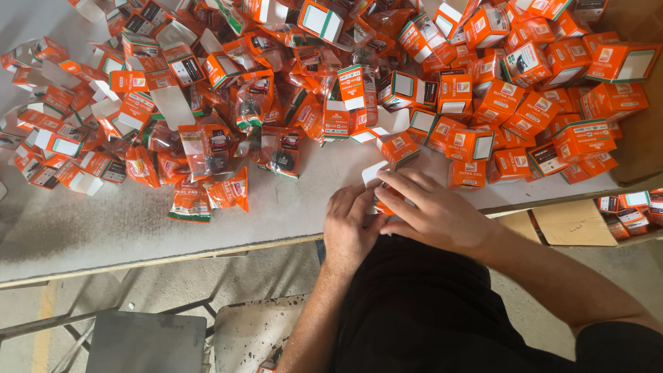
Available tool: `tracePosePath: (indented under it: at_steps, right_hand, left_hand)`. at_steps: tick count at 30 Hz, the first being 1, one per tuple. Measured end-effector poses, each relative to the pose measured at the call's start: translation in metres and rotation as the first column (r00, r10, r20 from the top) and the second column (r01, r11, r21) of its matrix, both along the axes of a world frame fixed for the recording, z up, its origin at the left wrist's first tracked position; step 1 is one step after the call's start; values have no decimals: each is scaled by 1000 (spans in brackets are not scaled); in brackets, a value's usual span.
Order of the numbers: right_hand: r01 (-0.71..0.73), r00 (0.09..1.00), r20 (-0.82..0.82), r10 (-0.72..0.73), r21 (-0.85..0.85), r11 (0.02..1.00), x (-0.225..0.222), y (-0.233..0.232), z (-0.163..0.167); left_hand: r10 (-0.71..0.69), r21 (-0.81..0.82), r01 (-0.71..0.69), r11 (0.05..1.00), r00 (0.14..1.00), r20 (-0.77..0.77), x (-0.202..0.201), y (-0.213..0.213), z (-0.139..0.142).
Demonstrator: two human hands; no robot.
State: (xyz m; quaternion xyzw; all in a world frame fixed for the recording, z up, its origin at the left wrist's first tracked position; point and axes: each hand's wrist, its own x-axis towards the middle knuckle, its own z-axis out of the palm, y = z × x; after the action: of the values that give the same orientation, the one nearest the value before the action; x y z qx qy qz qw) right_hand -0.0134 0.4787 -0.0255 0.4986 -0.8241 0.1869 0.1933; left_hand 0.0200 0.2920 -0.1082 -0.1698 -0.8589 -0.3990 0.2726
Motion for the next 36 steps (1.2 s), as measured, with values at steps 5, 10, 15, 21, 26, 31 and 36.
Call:
tracePosePath:
  at_steps: [5, 10, 15, 21, 26, 31, 36]
  right_hand:
    - [32, 999, -11, -32, 57, 998, -11, 3, -12]
    - [47, 998, -45, -49, -46, 998, -17, -1, -24]
    - [191, 978, -68, -197, -74, 979, -7, -5, -40]
    - [251, 968, -25, -251, -29, 968, -4, -6, -46]
    - [248, 967, 89, -240, -104, 963, -3, -9, -48]
    - [265, 955, 172, -242, -125, 956, 0, -9, -53]
    - [250, 959, 174, -226, -135, 959, -1, -8, -63]
  left_hand:
    - [-6, 34, 5, 999, 1000, 19, 1, 0, 1]
    - [9, 27, -11, 1000, 998, 64, 0, -2, 0]
    - [69, 5, -69, 998, 998, 4, 3, 1, -4]
    - [143, 165, -121, 979, 981, -131, 9, 1, -14]
    - [58, 160, -20, 987, 969, -239, 14, 0, -20]
    - [49, 164, -14, 986, 976, -214, 13, 1, -16]
    - [64, -22, -73, 997, 956, -287, 10, 3, -3]
